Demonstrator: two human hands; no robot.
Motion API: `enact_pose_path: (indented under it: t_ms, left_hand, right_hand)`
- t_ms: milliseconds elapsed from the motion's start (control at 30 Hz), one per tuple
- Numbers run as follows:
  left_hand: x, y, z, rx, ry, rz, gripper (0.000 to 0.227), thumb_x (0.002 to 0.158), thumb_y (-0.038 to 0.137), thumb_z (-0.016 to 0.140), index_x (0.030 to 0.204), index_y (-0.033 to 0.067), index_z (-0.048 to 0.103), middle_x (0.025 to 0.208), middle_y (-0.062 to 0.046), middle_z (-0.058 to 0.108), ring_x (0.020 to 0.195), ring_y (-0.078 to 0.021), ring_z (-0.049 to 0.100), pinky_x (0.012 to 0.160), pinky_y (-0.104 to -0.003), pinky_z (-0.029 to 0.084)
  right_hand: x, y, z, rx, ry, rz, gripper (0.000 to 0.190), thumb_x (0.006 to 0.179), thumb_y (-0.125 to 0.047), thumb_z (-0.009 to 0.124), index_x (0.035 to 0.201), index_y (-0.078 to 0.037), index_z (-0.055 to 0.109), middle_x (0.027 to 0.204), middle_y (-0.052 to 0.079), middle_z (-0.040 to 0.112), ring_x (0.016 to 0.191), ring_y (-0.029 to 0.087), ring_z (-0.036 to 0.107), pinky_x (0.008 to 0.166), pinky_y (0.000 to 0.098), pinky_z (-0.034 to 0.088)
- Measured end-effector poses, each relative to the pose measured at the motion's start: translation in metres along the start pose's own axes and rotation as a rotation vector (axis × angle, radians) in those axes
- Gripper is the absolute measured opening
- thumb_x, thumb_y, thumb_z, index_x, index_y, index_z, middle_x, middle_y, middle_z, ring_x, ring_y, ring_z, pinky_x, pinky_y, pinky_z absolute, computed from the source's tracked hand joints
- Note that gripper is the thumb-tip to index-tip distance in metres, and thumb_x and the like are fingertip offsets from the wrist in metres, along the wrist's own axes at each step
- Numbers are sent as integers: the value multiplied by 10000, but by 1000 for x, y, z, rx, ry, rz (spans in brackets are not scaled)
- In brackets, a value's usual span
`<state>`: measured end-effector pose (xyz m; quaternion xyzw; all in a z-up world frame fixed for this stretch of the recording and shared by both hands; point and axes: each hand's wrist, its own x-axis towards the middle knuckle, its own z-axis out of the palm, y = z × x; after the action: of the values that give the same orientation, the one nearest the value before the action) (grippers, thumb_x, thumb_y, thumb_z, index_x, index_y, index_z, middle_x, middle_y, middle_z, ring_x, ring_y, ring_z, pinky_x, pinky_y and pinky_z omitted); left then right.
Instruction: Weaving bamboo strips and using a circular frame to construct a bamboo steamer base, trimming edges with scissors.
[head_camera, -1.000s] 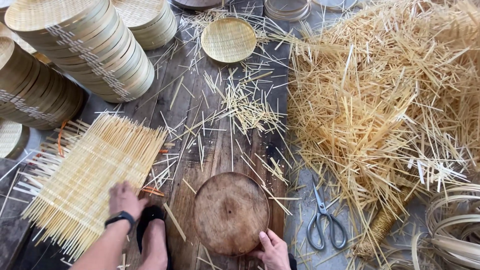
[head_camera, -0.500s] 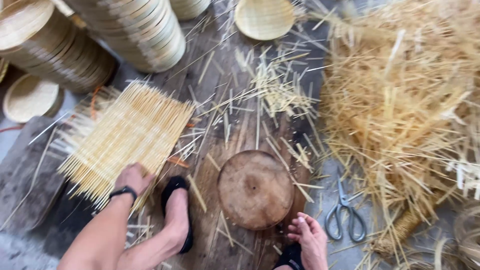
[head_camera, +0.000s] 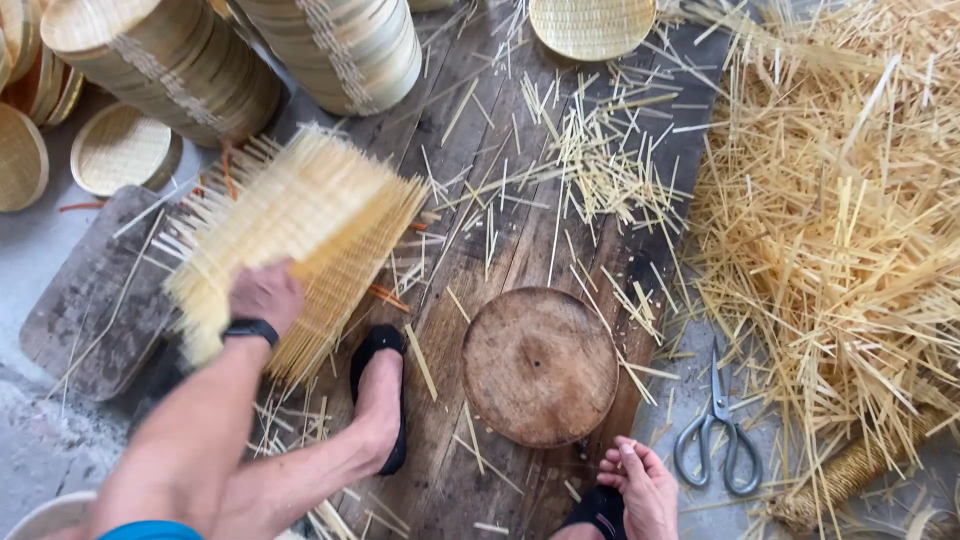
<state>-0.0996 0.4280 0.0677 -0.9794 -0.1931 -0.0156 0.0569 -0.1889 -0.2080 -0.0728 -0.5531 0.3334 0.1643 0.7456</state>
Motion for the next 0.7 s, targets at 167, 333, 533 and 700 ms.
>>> enact_pose_path:
  t_ms: [167, 333, 533, 700]
  left_hand:
    - [21, 11, -130, -308, 292, -32, 188, 993, 168, 660, 1143, 139, 770, 970, -160, 738, 861, -371, 708, 818, -468, 553]
    - [40, -8, -142, -203, 54, 111, 573, 671, 38, 734, 1240, 91, 701, 972, -114, 769, 813, -319, 709, 718, -467, 559]
    - [16, 19, -196, -312, 320, -78, 187, 944, 95, 737, 1130, 96, 758, 1049, -141, 759, 922, -282, 715, 846, -421, 578]
    - [-56, 168, -241, -444, 520, 661, 181, 878, -7, 689, 1028, 72, 751, 862, -77, 696, 768, -237, 668, 618, -343, 548]
  right_hand:
    - [-16, -16, 4, 61, -28, 6, 307, 999, -199, 611, 1188, 40, 652, 928, 131, 689, 780, 224, 680, 648, 358, 581]
    - [-23, -37, 16, 56, -38, 2, 316, 1004, -229, 610, 1187, 25, 652, 934, 122, 691, 785, 218, 675, 656, 353, 567]
    - [-29, -44, 2, 47, 8, -16, 315, 1004, -240, 619, 1193, 9, 658, 943, 123, 691, 795, 225, 675, 656, 345, 546]
    - [-63, -107, 39, 203, -178, -178, 403, 977, -349, 590, 1212, -26, 651, 993, 109, 716, 872, 222, 700, 746, 347, 565]
